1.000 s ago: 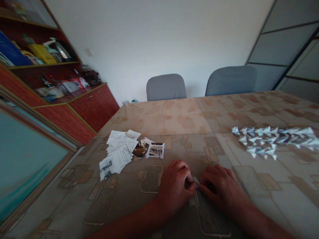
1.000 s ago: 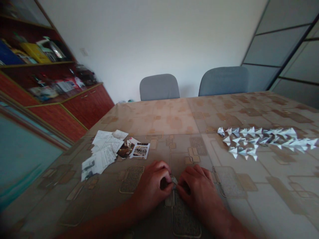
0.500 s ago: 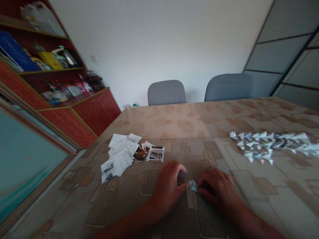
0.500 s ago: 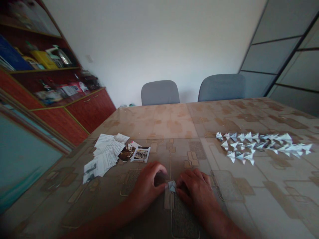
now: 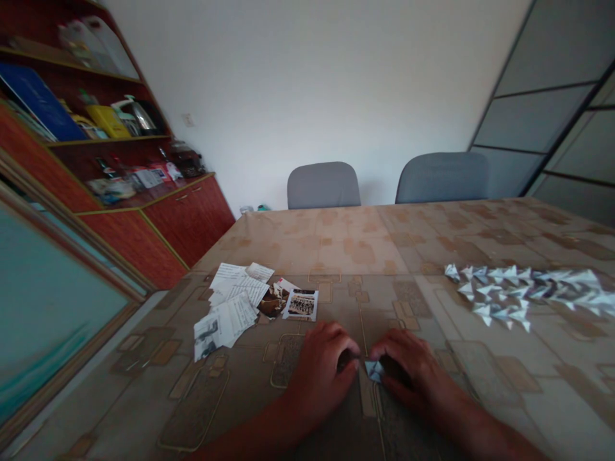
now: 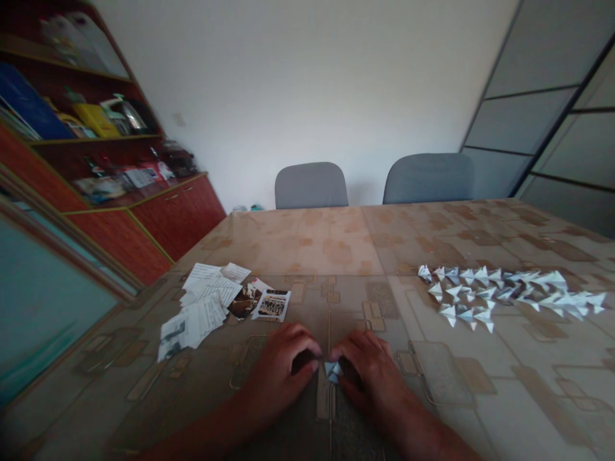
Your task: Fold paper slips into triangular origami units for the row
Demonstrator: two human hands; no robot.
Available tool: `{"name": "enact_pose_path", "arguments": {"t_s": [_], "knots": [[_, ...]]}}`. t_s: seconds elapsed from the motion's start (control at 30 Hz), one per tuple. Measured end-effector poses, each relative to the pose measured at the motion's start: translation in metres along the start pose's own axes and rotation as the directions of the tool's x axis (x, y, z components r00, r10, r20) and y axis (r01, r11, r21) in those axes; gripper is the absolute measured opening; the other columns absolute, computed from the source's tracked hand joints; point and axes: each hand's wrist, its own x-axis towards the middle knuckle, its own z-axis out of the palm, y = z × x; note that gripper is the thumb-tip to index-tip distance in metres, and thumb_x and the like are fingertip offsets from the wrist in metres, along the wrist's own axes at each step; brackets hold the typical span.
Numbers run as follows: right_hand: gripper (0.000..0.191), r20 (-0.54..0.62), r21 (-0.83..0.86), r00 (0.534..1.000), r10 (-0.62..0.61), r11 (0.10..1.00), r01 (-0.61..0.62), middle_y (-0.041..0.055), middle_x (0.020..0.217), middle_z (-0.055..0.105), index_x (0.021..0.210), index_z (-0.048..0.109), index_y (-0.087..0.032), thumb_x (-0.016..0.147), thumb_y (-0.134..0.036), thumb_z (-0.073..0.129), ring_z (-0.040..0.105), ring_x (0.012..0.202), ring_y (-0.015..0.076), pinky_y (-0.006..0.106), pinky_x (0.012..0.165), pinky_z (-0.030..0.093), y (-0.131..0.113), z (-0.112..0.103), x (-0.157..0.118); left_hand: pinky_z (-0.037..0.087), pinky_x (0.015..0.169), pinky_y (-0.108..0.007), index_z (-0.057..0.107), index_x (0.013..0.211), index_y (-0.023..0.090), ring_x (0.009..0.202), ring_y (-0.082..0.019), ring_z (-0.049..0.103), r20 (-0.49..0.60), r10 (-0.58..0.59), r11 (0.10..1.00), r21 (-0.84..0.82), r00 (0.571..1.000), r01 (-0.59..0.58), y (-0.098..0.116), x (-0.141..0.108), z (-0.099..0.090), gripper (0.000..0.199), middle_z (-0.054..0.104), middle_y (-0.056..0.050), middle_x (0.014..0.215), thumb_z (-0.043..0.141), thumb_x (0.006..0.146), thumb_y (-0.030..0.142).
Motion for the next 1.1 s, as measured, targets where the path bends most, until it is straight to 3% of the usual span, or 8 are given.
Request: {"name": "enact_pose_path", "arguments": {"t_s": [0.13, 0.3, 0.5, 0.67, 0.83, 1.1], "knots": [[0.027, -0.029, 0.093, 1.000, 0.007, 0.996, -0.005, 0.0015, 0.082, 0.063, 0.085, 0.059, -0.022, 0.071, 0.001, 0.053, 0.059, 0.080, 0.0190, 0.030, 0.072, 0.044, -0.004, -0.001, 0.001, 0.037, 0.081, -0.031, 0.067, 0.084, 0.019, 0.090, -0.020, 0.054, 0.029, 0.022, 0.999, -0.043, 0.999, -0.021, 0.002, -0.001, 0.001, 0.021, 0.061, -0.002, 0.088, 0.065, 0.069, 0.005], [0.012, -0.067, 0.280, 0.989, 0.132, 0.954, -0.109, -0.0012, 0.071, 0.058, 0.076, 0.049, -0.021, 0.078, -0.009, 0.051, 0.058, 0.065, 0.0147, 0.024, 0.060, 0.046, -0.007, 0.000, 0.001, 0.037, 0.078, -0.030, 0.069, 0.081, 0.019, 0.086, -0.020, 0.056, 0.038, 0.018, 0.994, -0.109, 0.999, -0.014, 0.004, 0.001, 0.005, 0.019, 0.061, -0.001, 0.085, 0.079, 0.065, 0.016], [0.004, -0.069, 0.456, 0.977, 0.201, 0.877, -0.149, -0.0013, 0.072, 0.057, 0.081, 0.048, -0.022, 0.082, -0.020, 0.052, 0.060, 0.067, 0.0147, 0.023, 0.061, 0.049, -0.008, 0.001, 0.000, 0.039, 0.076, -0.027, 0.066, 0.078, 0.018, 0.084, -0.018, 0.056, -0.013, -0.042, 0.954, -0.299, 0.999, 0.036, 0.004, -0.001, 0.011, 0.003, 0.061, -0.001, 0.081, 0.068, 0.075, 0.018], [0.015, -0.046, 0.369, 0.983, 0.178, 0.917, -0.149, 0.0024, 0.078, 0.063, 0.085, 0.057, -0.020, 0.090, -0.031, 0.048, 0.063, 0.073, 0.0182, 0.028, 0.065, 0.049, -0.010, -0.007, -0.004, 0.040, 0.070, -0.024, 0.062, 0.075, 0.016, 0.075, -0.016, 0.055, 0.002, -0.150, 0.874, -0.466, 0.989, 0.133, 0.008, -0.001, 0.009, 0.007, 0.058, 0.000, 0.074, 0.059, 0.077, 0.021], [0.018, -0.076, 0.207, 0.988, 0.136, 0.971, -0.118, 0.0020, 0.070, 0.063, 0.073, 0.060, -0.020, 0.087, -0.028, 0.051, 0.061, 0.066, 0.0183, 0.027, 0.059, 0.046, -0.015, -0.009, -0.005, 0.039, 0.064, -0.023, 0.061, 0.070, 0.016, 0.071, -0.015, 0.054, 0.071, -0.180, 0.832, -0.521, 0.981, 0.190, 0.014, 0.003, 0.003, 0.012, 0.057, 0.001, 0.069, 0.057, 0.078, 0.024], [0.023, -0.064, 0.224, 0.985, 0.160, 0.964, -0.142, 0.0021, 0.069, 0.061, 0.072, 0.060, -0.019, 0.089, -0.028, 0.048, 0.060, 0.064, 0.0172, 0.026, 0.059, 0.044, -0.012, -0.006, -0.007, 0.041, 0.066, -0.023, 0.067, 0.078, 0.015, 0.069, -0.015, 0.056, 0.008, -0.144, 0.868, -0.480, 0.990, 0.130, 0.010, 0.000, 0.007, 0.010, 0.061, 0.000, 0.072, 0.067, 0.072, 0.023]]}}
